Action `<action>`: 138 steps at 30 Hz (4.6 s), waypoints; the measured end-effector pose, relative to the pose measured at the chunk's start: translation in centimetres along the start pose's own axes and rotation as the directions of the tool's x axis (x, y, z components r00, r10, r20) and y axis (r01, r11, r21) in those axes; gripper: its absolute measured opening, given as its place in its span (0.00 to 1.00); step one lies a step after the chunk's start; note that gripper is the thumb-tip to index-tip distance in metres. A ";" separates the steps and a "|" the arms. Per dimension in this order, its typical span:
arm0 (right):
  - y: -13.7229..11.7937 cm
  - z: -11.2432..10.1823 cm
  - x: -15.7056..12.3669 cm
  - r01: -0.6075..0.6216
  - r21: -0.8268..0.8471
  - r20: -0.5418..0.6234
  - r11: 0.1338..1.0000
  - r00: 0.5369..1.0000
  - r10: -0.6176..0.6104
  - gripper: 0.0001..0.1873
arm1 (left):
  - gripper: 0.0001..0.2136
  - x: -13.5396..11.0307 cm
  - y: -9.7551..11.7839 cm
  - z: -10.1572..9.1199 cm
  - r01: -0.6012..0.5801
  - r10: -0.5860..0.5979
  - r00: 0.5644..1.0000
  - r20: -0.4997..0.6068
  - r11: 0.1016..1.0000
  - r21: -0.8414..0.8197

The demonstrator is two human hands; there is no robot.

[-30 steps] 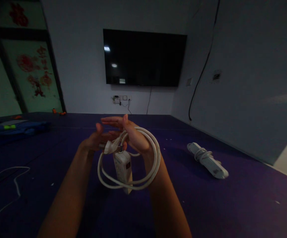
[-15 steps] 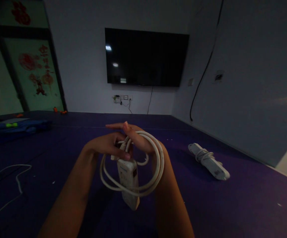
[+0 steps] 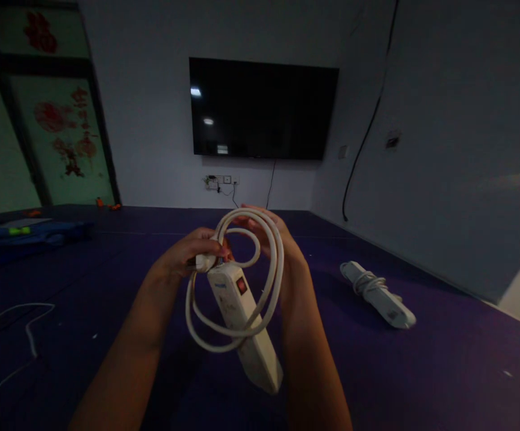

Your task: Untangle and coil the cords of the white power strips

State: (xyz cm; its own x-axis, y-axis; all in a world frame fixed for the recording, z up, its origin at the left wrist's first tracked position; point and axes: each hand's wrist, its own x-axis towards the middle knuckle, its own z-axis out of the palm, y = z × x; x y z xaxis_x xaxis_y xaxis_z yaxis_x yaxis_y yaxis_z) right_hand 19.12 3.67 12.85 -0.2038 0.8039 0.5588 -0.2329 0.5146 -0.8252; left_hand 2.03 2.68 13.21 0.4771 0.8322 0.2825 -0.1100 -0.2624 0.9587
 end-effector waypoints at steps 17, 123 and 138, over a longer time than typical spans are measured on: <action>-2.6 0.7 -0.4 0.162 -0.781 -0.075 0.603 0.934 -0.348 0.08 | 0.06 0.4 0.0 0.0 -0.006 0.058 0.908 -0.414 0.992 0.125; -0.8 -1.1 1.4 0.199 -0.812 -0.093 0.549 0.884 -0.458 0.18 | 0.20 0.2 -0.4 -2.4 -0.119 0.192 0.934 -0.300 0.962 0.244; -0.2 -1.0 1.6 0.208 -0.651 -0.148 0.730 0.909 -0.390 0.14 | 0.11 -0.1 0.2 -1.5 -0.145 0.240 0.951 -0.197 0.905 0.401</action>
State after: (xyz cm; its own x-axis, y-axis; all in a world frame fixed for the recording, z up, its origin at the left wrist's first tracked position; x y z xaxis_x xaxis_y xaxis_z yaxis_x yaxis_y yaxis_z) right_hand 19.80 5.16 13.87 0.0462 0.5736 0.8178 0.4065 0.7371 -0.5399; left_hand 0.70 3.27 13.42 0.2554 0.8246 0.5048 0.1809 -0.5537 0.8128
